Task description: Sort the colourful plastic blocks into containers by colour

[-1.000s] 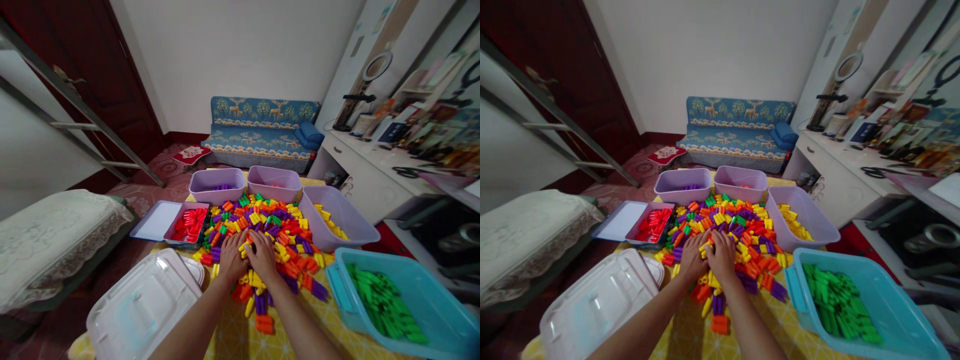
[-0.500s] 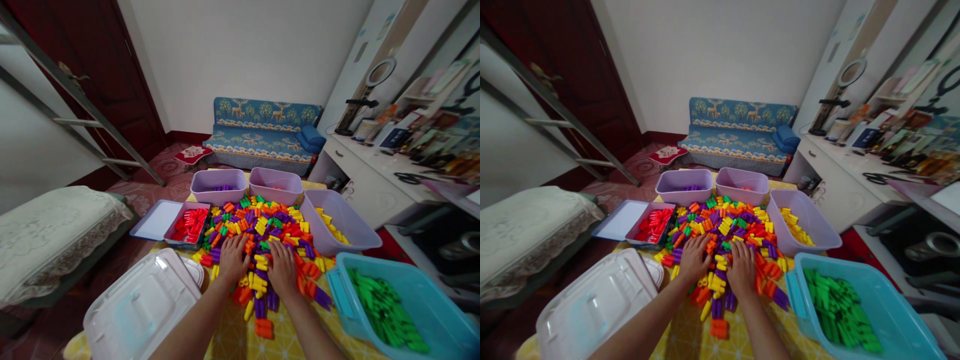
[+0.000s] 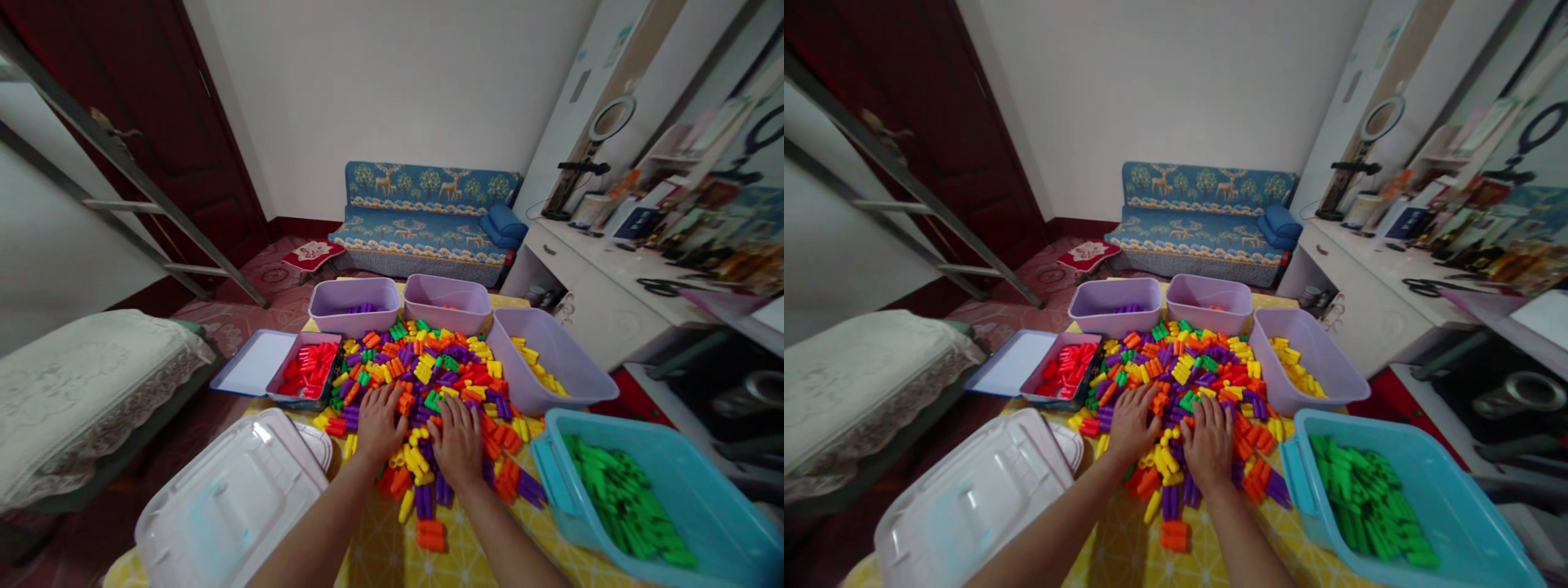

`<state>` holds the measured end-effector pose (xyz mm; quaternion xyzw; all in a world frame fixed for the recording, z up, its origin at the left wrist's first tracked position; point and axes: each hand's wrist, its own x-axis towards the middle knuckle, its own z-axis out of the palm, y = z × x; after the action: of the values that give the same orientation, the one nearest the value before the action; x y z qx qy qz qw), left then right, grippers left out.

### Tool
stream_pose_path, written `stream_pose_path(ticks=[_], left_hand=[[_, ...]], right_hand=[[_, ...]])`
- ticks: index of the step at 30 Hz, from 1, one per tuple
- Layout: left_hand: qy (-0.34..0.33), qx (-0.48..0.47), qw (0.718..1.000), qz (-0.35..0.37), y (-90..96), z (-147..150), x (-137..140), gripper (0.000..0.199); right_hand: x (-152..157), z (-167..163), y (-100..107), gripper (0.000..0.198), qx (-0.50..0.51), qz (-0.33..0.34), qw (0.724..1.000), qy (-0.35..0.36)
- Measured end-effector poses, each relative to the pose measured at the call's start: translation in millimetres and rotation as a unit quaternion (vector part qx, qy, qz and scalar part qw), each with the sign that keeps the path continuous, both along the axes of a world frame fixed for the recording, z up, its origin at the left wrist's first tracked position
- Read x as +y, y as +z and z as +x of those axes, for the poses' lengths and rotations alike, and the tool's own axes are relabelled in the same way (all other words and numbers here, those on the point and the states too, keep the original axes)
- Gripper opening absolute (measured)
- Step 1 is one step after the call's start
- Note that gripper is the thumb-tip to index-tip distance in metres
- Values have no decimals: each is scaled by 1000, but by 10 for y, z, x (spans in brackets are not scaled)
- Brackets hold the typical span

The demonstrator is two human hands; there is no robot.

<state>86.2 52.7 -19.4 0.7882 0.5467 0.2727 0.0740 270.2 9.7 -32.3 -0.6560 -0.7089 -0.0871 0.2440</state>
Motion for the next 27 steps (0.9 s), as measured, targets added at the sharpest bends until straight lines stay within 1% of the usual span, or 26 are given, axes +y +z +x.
stream_pose_path(ticks=[10, 27], left_hand=[[-2, 2, 1000, 0, -18, -7, 7, 55], [0, -1, 1000, 7, -24, -6, 10, 53]], right_hand=[[8, 37, -33, 41, 24, 13, 1000, 12], [-2, 24, 15, 40, -3, -4, 1000, 15]])
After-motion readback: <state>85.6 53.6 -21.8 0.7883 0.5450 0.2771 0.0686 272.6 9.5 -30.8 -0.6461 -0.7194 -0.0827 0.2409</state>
